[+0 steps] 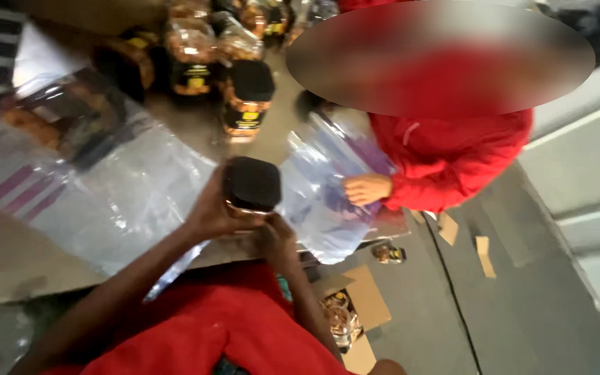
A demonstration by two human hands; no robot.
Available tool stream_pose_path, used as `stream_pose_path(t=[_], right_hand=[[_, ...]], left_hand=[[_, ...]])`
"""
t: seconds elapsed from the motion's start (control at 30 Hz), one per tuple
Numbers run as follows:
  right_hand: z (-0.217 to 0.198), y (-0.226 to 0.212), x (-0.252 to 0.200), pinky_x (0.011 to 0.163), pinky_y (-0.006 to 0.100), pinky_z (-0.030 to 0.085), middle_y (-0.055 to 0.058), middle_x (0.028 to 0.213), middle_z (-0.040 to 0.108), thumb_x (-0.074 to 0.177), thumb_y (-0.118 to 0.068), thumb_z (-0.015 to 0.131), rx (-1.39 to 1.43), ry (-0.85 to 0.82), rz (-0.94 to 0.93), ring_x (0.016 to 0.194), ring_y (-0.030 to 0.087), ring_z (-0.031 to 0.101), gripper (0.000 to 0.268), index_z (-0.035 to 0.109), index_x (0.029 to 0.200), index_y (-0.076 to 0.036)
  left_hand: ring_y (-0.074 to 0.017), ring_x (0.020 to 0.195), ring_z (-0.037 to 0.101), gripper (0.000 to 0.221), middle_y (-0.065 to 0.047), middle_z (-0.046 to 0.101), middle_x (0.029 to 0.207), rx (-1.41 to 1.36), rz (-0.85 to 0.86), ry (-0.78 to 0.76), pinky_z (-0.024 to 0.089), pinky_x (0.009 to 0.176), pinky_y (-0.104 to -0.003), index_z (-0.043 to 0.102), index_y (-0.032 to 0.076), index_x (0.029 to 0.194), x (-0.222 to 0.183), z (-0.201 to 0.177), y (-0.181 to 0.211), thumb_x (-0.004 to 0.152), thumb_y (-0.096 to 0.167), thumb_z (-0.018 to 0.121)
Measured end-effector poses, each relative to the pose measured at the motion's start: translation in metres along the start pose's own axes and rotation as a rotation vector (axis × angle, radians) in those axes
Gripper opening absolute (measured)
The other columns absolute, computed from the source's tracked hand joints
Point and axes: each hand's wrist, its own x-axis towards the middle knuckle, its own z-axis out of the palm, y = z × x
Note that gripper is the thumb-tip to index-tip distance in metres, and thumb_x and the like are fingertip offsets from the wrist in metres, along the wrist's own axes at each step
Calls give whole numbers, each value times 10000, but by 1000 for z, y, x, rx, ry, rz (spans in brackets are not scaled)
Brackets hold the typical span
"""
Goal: The person places jars of processed food into plastic sleeves on a table and hands them to another person.
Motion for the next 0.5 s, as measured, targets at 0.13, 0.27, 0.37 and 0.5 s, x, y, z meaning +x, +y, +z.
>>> stream_pose_path(t=[0.13,0.27,0.37,0.5], right_hand=[[-35,13,0,986,376,576,139,1224,721,932,-123,707,434,90,445,1126,252,703,433,607,1339,-15],[-84,-14,33,1078,396,542,126,1303,671,996,-108,671,938,304,310,1235,272,644,464,556,1432,-3],[-118,-50,62,1134,408,509,122,1411,614,952,-167,734,882,185,146,1325,282,598,594,505,1481,-24],[-141,-88,98,1202,444,398,142,1519,519,692,-223,895,561,-36,-156,1432,331,495,864,540,1455,-31]], left_hand=[[-269,1359,540,1166,-159,508,1428,24,-19,14,500,1114,-393,284,17,1525,-19,17,-4,624,225,994],[-299,1382,500,1199,-194,472,1443,166,12,21,456,1136,-415,281,12,1528,-25,19,-10,606,227,1016],[-347,1399,483,1189,-227,450,1461,233,50,4,438,1153,-433,278,12,1548,-25,18,-13,637,259,1000],[-395,1419,436,1300,-257,351,1533,55,-22,-71,432,1143,-447,202,-18,1567,-23,18,-22,601,360,987]])
